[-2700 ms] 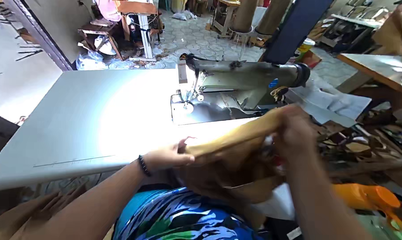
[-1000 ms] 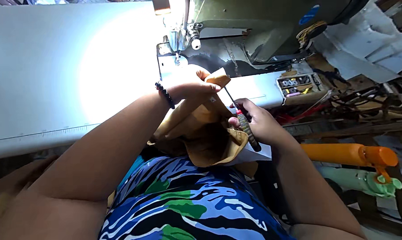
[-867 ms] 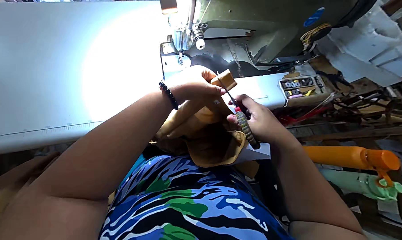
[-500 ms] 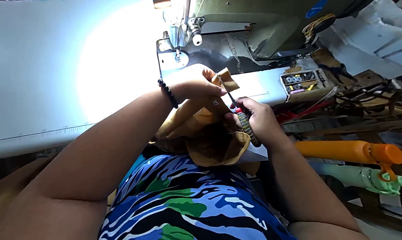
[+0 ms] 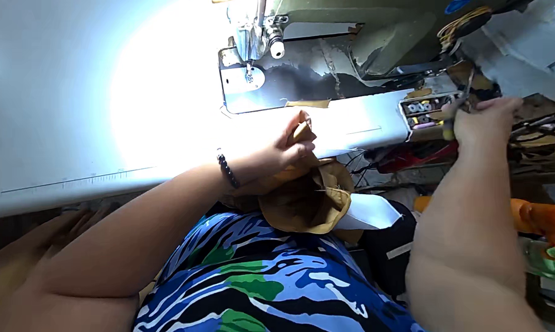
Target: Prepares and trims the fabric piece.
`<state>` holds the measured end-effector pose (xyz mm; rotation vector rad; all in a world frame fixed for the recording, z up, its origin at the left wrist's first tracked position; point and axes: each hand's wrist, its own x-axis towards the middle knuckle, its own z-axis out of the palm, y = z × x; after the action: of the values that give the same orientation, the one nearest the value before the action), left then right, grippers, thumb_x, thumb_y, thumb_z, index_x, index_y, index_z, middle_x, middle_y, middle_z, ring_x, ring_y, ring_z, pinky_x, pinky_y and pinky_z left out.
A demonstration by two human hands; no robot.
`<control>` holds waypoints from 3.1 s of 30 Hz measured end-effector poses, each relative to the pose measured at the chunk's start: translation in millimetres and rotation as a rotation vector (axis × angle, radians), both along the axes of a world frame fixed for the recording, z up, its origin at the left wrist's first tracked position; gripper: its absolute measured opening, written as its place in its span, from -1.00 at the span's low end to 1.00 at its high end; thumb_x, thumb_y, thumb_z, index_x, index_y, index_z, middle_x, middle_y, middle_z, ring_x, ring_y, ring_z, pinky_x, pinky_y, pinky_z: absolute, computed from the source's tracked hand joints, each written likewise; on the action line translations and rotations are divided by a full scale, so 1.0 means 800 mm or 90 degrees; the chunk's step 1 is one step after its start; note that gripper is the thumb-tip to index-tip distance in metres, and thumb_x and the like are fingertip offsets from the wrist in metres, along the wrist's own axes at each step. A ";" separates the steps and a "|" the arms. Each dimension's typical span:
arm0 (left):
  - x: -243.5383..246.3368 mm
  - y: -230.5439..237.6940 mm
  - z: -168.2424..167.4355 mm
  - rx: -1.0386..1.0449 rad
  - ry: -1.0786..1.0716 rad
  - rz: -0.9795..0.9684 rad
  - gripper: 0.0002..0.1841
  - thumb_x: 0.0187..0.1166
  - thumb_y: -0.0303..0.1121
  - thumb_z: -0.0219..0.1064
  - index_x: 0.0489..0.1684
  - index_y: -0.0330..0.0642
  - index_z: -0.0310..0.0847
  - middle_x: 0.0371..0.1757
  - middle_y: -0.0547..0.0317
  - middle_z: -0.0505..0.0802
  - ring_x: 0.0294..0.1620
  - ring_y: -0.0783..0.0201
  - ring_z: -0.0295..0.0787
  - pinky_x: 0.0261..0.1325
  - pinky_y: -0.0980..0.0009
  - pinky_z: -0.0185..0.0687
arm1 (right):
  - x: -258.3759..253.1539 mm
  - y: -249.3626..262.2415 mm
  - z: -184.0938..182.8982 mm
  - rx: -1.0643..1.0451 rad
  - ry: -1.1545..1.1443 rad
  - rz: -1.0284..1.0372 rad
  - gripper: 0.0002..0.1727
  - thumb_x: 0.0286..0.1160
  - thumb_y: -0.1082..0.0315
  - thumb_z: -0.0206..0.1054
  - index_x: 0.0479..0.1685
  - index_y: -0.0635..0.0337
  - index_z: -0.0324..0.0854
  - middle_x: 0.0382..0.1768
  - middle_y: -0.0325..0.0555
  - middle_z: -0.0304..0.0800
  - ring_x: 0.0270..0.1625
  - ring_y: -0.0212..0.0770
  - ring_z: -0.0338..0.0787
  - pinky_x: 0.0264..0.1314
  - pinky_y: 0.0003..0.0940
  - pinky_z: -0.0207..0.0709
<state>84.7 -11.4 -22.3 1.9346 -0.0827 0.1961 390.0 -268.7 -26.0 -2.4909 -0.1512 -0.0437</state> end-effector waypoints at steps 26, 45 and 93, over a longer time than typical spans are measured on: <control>-0.018 0.011 0.013 -0.129 -0.030 0.106 -0.30 0.55 -0.56 0.38 0.73 -0.23 0.18 0.11 0.09 0.82 -0.05 0.44 0.85 0.06 0.51 0.82 | -0.236 0.139 -0.007 0.415 0.162 0.647 -0.94 0.37 0.41 0.54 -0.34 0.17 0.77 -0.38 -0.38 0.84 -0.30 -0.65 0.77 -0.16 -0.67 0.68; 0.005 0.010 0.021 -0.188 0.215 0.135 -0.83 0.40 -0.50 0.56 -0.10 -0.26 0.79 -0.26 0.19 0.93 -0.25 0.46 0.87 -0.07 0.50 0.80 | -0.223 0.133 -0.018 0.597 0.255 0.558 -0.91 0.40 0.54 0.45 -0.27 0.15 0.72 -0.42 -0.38 0.83 -0.37 -0.53 0.78 -0.22 -0.56 0.72; 0.001 0.060 0.039 -0.143 0.125 0.209 -0.90 0.53 -0.61 0.39 -0.24 -0.20 0.77 -0.31 0.40 0.88 -0.32 0.60 0.79 -0.11 0.62 0.75 | -0.222 0.113 0.003 0.267 0.236 0.610 -0.93 0.46 0.44 0.47 -0.36 0.14 0.74 -0.51 -0.40 0.75 -0.45 -0.68 0.65 -0.33 -0.73 0.53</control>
<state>85.8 36.7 8.8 1.7235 0.3748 0.2215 212.6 -178.3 -23.9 -1.7559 -1.0274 0.6968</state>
